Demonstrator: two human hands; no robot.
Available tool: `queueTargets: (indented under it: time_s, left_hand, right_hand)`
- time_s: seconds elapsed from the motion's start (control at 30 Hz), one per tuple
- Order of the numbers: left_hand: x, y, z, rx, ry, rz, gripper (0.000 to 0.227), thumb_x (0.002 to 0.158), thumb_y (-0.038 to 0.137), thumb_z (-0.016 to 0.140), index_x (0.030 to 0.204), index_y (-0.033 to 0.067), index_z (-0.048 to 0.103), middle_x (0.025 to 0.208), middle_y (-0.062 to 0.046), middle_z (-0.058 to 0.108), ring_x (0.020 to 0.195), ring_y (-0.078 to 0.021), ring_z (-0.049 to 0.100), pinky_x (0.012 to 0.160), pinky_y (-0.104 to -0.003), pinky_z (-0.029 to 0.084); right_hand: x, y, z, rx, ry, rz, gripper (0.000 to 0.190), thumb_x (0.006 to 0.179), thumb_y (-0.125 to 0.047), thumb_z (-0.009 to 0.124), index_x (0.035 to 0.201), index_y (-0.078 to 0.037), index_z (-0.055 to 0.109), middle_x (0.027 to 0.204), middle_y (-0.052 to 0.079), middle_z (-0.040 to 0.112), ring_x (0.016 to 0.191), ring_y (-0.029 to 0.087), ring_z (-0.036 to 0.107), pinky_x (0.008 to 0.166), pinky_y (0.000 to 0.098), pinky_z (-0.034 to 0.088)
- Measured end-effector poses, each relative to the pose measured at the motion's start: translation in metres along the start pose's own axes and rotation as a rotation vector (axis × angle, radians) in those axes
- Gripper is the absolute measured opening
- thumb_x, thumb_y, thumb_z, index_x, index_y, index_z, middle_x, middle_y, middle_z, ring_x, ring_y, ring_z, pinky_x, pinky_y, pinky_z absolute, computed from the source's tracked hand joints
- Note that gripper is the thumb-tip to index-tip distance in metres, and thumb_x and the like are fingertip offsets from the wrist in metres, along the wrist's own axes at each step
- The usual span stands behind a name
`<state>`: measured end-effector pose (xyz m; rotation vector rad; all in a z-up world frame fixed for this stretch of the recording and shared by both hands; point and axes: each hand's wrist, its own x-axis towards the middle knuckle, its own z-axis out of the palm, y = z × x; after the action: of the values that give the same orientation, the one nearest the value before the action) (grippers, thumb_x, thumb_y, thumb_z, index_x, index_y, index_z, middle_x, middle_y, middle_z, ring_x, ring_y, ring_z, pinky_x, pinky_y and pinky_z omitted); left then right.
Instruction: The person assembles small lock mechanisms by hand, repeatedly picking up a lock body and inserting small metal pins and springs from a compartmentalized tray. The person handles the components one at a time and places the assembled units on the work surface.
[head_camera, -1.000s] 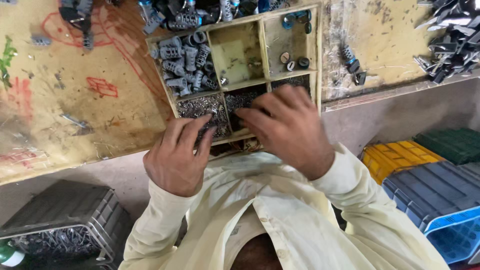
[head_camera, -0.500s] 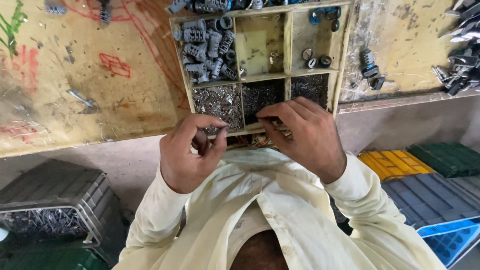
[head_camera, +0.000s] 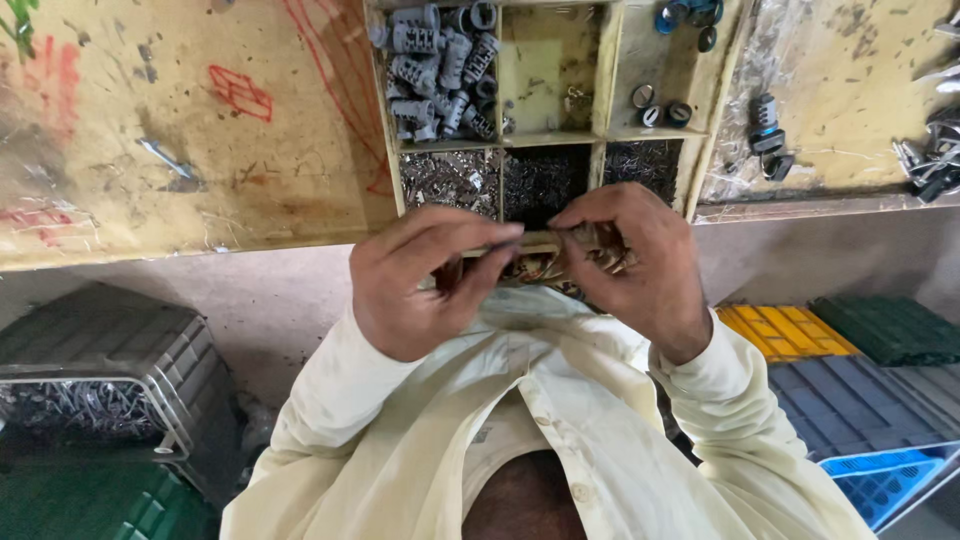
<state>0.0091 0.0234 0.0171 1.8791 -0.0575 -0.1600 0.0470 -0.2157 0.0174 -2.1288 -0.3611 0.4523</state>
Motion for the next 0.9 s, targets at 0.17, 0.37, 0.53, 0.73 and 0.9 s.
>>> queueTargets:
  time_s: [0.17, 0.37, 0.53, 0.73, 0.9]
  left_hand:
    - [0.014, 0.014, 0.014, -0.113, -0.026, -0.122, 0.02, 0.093, 0.005, 0.079, 0.112, 0.0095, 0.075, 0.102, -0.003, 0.077, 0.079, -0.0092, 0.072, 0.069, -0.023, 0.057]
    - [0.017, 0.005, 0.016, -0.394, -0.197, -0.263, 0.016, 0.097, 0.01, 0.076, 0.113, 0.0088, 0.078, 0.097, -0.004, 0.078, 0.075, -0.0034, 0.064, 0.064, -0.023, 0.05]
    - [0.013, 0.0, 0.025, -0.51, -0.233, -0.362, 0.019, 0.098, 0.011, 0.073, 0.117, 0.0074, 0.077, 0.102, -0.006, 0.079, 0.083, -0.0047, 0.065, 0.072, -0.023, 0.053]
    - [0.015, 0.001, 0.024, -0.514, -0.228, -0.337, 0.016, 0.099, 0.011, 0.075, 0.114, 0.007, 0.077, 0.107, -0.008, 0.08, 0.094, -0.0088, 0.075, 0.085, -0.023, 0.061]
    - [0.016, 0.011, 0.018, -0.083, -0.113, -0.066, 0.015, 0.096, 0.01, 0.077, 0.111, 0.0085, 0.077, 0.1, -0.007, 0.078, 0.082, -0.0109, 0.074, 0.072, -0.023, 0.058]
  right_hand:
    - [-0.019, 0.017, 0.002, 0.766, 0.064, 0.284, 0.048, 0.095, 0.01, 0.07, 0.134, -0.005, 0.048, 0.11, 0.011, 0.07, 0.074, 0.006, 0.062, 0.059, 0.0192, 0.049]
    - [-0.029, 0.029, -0.004, 0.903, 0.026, 0.279, 0.057, 0.097, 0.012, 0.068, 0.145, -0.003, 0.041, 0.105, 0.014, 0.07, 0.083, 0.011, 0.067, 0.064, 0.0216, 0.055]
    - [-0.024, 0.025, -0.011, 0.847, -0.073, 0.295, 0.054, 0.098, 0.012, 0.066, 0.144, -0.002, 0.043, 0.106, 0.014, 0.071, 0.084, 0.01, 0.067, 0.069, 0.0216, 0.055]
    - [-0.018, 0.014, -0.023, 0.651, -0.144, 0.309, 0.05, 0.096, 0.009, 0.069, 0.139, -0.002, 0.046, 0.102, 0.011, 0.072, 0.08, 0.007, 0.065, 0.065, 0.0199, 0.052]
    - [-0.008, 0.0, -0.02, 0.098, -0.056, 0.065, 0.045, 0.089, -0.004, 0.083, 0.122, -0.002, 0.052, 0.095, 0.007, 0.075, 0.067, 0.006, 0.056, 0.058, 0.0214, 0.044]
